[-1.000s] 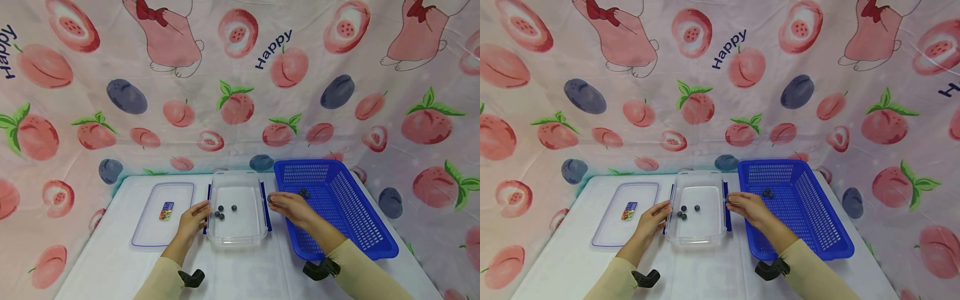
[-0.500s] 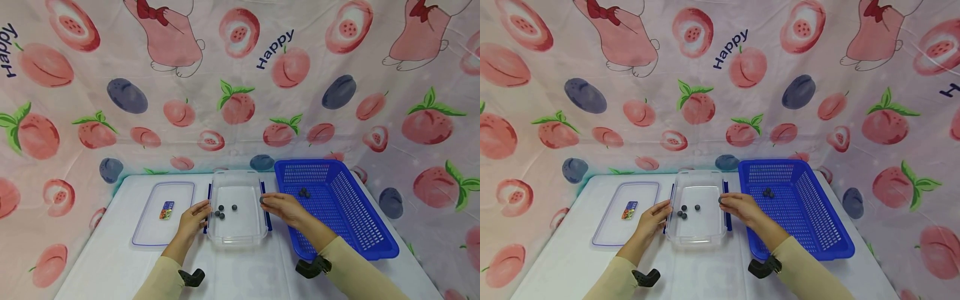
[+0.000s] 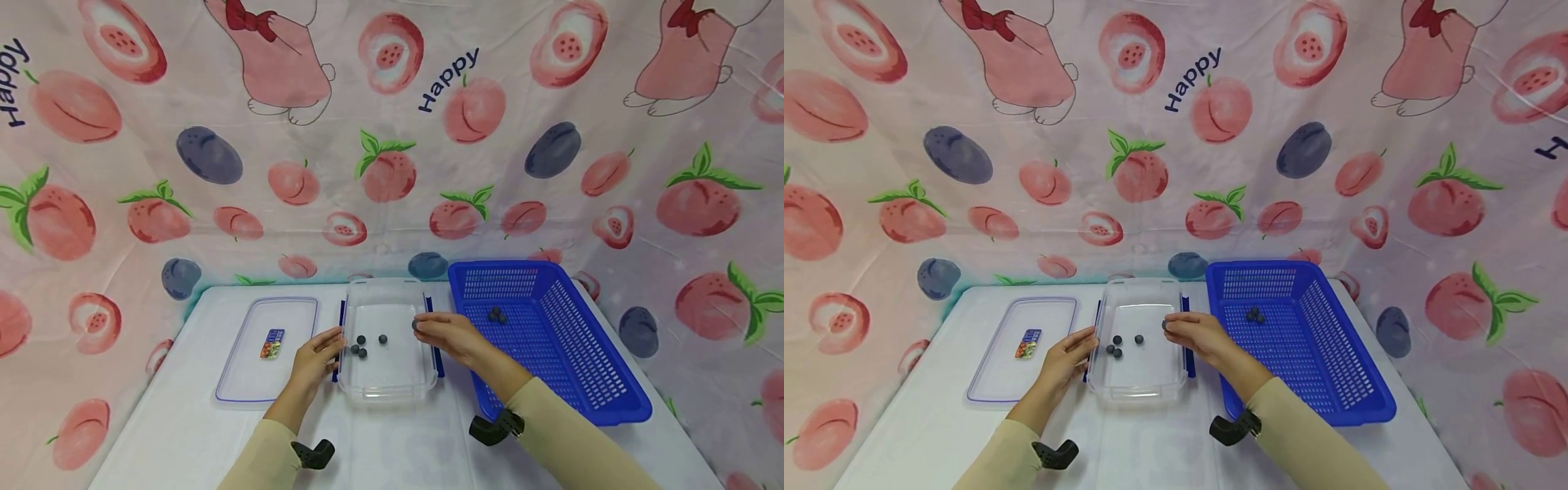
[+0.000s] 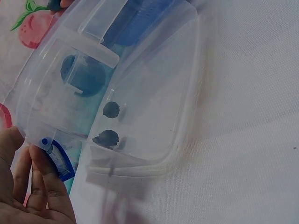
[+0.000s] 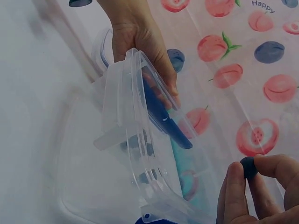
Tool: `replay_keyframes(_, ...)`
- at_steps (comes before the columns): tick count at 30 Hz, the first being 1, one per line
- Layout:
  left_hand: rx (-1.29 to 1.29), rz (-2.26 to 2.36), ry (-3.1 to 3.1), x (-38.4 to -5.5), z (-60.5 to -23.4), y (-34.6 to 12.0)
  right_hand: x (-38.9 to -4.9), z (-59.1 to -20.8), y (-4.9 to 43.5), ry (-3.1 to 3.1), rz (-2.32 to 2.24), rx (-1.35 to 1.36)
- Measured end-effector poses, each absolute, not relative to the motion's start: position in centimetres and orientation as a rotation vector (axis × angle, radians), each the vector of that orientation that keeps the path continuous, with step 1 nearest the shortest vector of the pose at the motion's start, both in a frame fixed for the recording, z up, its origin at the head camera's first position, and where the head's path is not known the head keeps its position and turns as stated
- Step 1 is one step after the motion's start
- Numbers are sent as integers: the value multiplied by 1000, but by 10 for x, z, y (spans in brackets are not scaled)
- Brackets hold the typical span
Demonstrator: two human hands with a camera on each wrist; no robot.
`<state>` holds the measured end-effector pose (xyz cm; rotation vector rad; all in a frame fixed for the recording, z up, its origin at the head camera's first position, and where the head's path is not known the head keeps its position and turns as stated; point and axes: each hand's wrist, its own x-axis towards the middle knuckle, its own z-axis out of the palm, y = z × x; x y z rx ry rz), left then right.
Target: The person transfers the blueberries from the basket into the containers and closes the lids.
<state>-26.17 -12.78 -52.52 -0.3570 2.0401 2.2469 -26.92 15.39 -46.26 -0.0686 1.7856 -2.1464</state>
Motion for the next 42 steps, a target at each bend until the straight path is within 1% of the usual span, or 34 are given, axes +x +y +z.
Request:
replay_keyframes(13,-364,2247,2046,-264,-528,-129,-281,-465,132,1821,-2138,7)
replay_keyframes(20,-374,2229,2050,-264,-528,-129,-285,-467,116,1884,-2070,6)
replay_keyframes(26,-365,2225,2054,-264,-529,-129,-288,-471,102,1957,-2015,81)
replay_keyframes(42,-363,2226,2042,-267,-525,-131,-311,-497,69,2291,-1747,249)
